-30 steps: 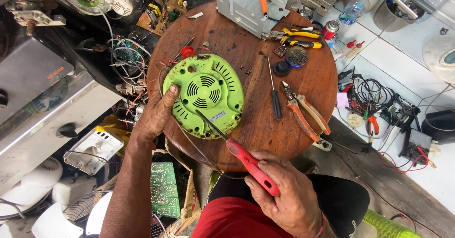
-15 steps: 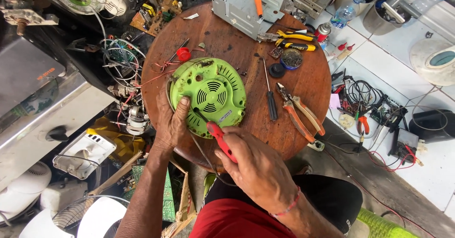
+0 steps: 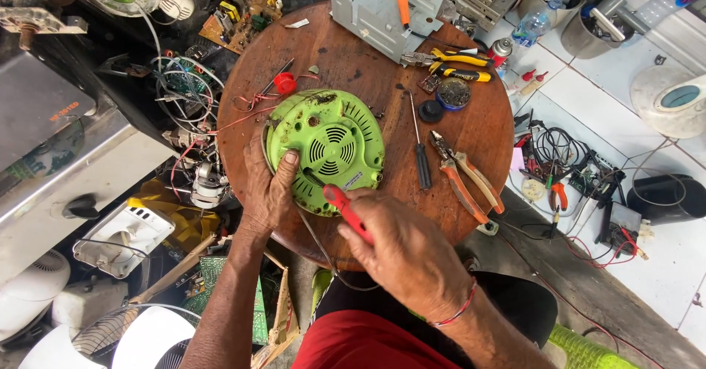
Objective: The person uses a screwdriver to unscrew and remove screws from the back of a green circular electronic device. They manipulate the device on a wooden table, turning it over to access different screws and eventually removing the back cover.
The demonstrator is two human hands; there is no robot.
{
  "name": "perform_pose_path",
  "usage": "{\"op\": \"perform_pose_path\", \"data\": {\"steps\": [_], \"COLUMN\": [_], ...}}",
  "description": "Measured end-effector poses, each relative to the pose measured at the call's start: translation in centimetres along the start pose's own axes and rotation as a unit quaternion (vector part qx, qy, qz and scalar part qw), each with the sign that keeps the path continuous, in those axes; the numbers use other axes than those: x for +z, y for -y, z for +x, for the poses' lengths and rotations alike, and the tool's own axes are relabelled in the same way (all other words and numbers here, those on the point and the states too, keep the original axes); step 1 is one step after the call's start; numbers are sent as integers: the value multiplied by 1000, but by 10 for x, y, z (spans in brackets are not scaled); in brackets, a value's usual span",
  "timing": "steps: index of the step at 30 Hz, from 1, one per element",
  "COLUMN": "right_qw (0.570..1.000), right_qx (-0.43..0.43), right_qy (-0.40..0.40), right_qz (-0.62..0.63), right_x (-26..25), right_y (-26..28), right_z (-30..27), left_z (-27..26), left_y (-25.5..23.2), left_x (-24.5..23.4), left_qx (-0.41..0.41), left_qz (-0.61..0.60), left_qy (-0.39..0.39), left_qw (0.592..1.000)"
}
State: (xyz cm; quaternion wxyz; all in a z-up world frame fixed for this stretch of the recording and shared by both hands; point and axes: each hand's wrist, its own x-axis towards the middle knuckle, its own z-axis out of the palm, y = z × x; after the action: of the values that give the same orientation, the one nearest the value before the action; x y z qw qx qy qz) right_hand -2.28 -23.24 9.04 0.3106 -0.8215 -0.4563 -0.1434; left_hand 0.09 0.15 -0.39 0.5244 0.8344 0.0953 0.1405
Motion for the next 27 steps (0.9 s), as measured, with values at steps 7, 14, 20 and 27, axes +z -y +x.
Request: {"op": "perform_pose_path", "data": {"steps": [7,14,20,27], "right_qw": [997,909,938,947], "right_qx": [64,333,92,100], "right_qy": [-29,244,278,283], "right_qz": [29,60,-188,-112], "right_x": [1,-54,-52,-49], "right_y": [-4,-11,-10,-10], "right_z": [-7,32,27,26], "left_z": [-4,-3,-3,-3], "left_y": [-4,-14,-18,-23], "left_x": [9,15,12,9], "left_qx": [-88,-144,-161,-160], "left_qz": [-26,-18,-3,-6], "left_qy": [4,-8,10,6], "left_qw": [996,989,987,987]}}
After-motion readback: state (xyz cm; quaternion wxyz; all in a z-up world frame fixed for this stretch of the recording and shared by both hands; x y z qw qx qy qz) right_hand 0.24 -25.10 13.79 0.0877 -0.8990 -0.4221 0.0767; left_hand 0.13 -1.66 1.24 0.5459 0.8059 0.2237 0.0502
